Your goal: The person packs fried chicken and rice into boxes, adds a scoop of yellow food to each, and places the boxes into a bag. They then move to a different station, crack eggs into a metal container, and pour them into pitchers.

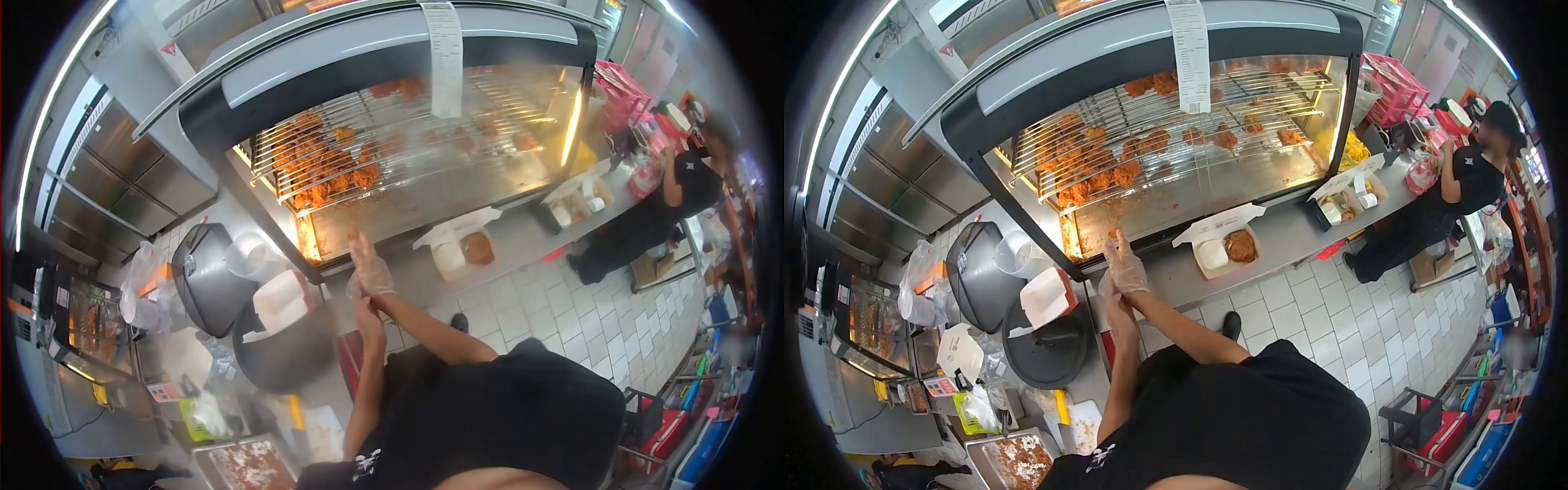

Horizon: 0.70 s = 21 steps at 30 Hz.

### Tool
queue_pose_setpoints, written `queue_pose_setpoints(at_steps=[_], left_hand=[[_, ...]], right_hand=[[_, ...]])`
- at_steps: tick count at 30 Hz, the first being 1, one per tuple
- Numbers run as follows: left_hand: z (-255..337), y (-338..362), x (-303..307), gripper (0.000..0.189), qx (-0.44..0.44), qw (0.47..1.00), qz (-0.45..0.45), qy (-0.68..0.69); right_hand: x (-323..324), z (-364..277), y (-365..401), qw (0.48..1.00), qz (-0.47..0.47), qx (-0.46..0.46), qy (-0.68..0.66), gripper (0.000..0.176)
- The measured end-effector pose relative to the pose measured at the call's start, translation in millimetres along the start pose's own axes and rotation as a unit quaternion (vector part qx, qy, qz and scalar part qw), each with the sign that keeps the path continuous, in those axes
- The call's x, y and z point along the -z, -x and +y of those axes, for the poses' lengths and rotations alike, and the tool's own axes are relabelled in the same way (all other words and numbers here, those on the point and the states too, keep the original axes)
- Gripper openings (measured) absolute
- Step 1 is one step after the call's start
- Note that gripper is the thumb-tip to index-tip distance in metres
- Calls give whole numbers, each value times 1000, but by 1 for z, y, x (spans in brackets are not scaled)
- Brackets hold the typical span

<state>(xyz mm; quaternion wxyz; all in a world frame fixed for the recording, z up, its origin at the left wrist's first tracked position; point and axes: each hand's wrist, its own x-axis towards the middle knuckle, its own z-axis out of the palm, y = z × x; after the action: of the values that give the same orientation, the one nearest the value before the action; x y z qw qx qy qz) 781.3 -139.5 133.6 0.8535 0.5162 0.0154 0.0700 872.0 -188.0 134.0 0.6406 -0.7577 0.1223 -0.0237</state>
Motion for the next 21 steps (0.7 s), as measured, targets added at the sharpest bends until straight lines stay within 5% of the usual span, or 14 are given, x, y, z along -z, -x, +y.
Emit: queue_pose_setpoints(at_steps=[2, 5, 8, 11, 14, 16, 18, 20, 21], left_hand=[[3, -17, -3, 45, 37, 999, 21, -16], [-9, -35, 11, 44, 70, 996, 53, -16], [-13, -27, 11, 41, 86, 985, 90, -120], [2, 4, 7, 40, 31, 984, 57, -165], [39, 19, -6, 39, 131, 938, 65, -315], [46, 25, -11, 19, -30, 875, 178, -449], [49, 16, -14, 18, -138, 879, 90, -448], [25, 15, 5, 18, -264, 818, -33, -510], [13, 21, 11, 16, -235, 846, -61, -475]], right_hand=[[-1, 7, -7, 999, 1, 0, 36, 64], [-11, 30, -21, 943, 6, 173, 285, 63], [1, 12, -8, 993, 17, -95, 66, 62], [15, 7, 3, 999, 15, -39, -35, 47], [16, 8, 5, 974, -33, -59, -215, 40], [14, 25, 10, 945, -84, -98, -301, 39], [13, 34, 2, 920, -105, -123, -356, 44], [28, 29, 7, 891, -152, -133, -406, 56], [37, 43, -1, 864, -196, -157, -437, 63]])
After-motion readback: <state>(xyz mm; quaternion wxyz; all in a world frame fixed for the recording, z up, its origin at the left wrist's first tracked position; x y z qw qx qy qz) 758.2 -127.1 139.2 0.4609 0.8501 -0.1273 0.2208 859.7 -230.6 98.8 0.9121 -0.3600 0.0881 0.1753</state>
